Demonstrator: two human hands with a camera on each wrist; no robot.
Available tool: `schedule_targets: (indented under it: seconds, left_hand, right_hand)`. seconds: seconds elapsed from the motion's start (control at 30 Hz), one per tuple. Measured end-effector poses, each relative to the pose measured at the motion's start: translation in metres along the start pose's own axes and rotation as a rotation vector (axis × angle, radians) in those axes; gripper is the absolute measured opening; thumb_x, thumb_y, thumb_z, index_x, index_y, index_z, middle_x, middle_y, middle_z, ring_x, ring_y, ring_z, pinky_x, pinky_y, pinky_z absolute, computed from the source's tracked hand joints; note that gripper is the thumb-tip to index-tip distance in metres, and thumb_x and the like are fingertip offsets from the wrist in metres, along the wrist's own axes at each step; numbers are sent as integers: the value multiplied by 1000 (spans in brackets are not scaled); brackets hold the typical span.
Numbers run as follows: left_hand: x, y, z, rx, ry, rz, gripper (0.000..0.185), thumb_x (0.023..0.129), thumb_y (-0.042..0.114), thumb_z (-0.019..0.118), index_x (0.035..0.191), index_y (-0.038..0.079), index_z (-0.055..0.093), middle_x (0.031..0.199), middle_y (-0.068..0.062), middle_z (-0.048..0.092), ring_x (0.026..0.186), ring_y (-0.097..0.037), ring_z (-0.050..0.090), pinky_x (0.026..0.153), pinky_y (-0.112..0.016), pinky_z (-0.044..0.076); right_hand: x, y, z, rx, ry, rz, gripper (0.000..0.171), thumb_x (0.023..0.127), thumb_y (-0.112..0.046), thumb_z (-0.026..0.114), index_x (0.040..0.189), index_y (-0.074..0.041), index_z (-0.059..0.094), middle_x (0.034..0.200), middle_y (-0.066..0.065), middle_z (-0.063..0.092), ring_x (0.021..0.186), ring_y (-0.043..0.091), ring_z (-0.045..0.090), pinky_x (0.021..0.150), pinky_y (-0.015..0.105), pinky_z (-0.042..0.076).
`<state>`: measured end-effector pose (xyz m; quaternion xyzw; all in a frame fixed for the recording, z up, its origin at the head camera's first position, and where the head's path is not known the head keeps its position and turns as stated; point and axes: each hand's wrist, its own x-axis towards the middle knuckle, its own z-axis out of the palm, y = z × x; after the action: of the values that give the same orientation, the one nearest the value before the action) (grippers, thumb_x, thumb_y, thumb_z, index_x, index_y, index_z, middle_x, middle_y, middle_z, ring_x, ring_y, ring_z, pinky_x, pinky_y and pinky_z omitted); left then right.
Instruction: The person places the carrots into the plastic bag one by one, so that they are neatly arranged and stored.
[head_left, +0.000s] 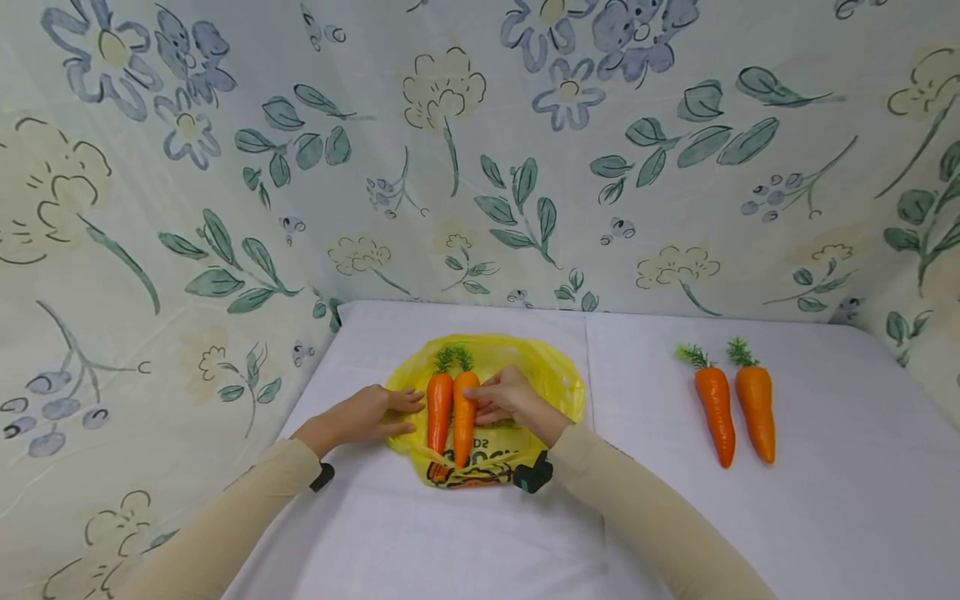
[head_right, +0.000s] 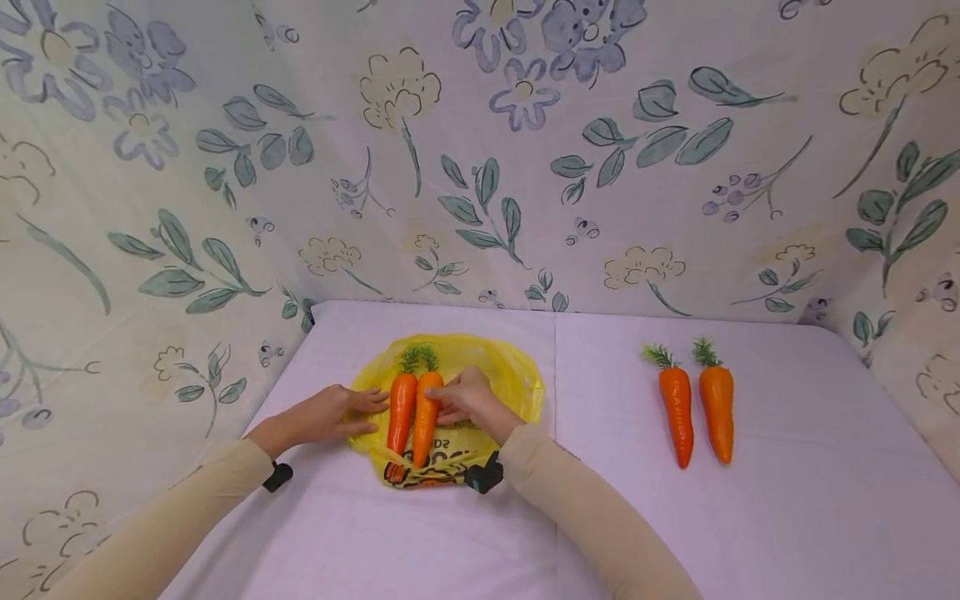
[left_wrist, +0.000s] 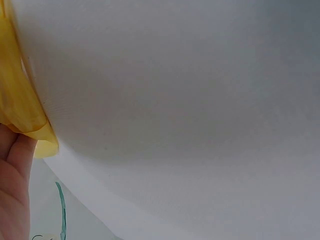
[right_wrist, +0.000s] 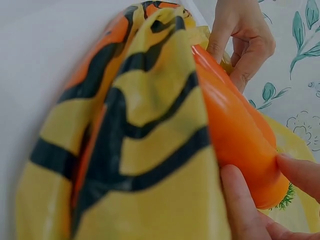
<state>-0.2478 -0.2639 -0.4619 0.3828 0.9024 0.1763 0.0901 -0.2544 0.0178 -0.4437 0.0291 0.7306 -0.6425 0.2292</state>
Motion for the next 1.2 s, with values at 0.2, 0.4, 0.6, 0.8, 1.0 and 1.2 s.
schedule_targets:
  seconds: [0.2,0.4,0.6,0.8,1.0,1.2]
  left_hand:
    - [0,-1,1,10,2,1,48,97,32,67,136,4,61,136,-8,60,134,-28,49,110,-52,37]
    - [0,-1,1,18,-1,-4,49,97,33,67,136,5,61,137,-7,59,134,-28,48,110,-52,37]
    - [0,-2,1,9,-1,0,49,97,33,67,136,4,61,136,-7,60,134,-28,48,110,-50,36]
    - [0,-2,2,7,1,-2,49,97,33,67,136,4,61,136,-7,60,134,-28,48,110,-51,36]
    - [0,-2,2,12,3,2,49,97,33,67,135,4,61,136,-7,60,134,-28,48,110,-53,37]
    - [0,-1,1,13,7,9,48,97,32,67,135,2,61,135,-9,61,134,-29,49,110,-53,37]
  right_hand:
    - [2,0,3,18,6,9,30,89,-9,77,105,12,64,89,27,68,76,39,72,73,45,59]
    - [4,1,3,17,0,13,27,89,-10,77,101,10,65,89,27,68,76,38,72,74,45,59]
    - [3,0,1,17,8,26,30,88,-11,78,104,10,63,89,27,68,77,38,72,74,45,59]
    - [-1,-4,-3,34,-1,27,33,88,-10,77,107,13,62,97,32,66,81,41,71,77,47,59]
    - [-5,-8,-11,35,-18,9,38,87,-10,78,110,15,61,98,32,65,74,36,71,75,45,59]
    - [-15,-17,-22,87,-90,6,48,89,-11,77,121,16,54,109,36,61,82,38,71,80,47,58]
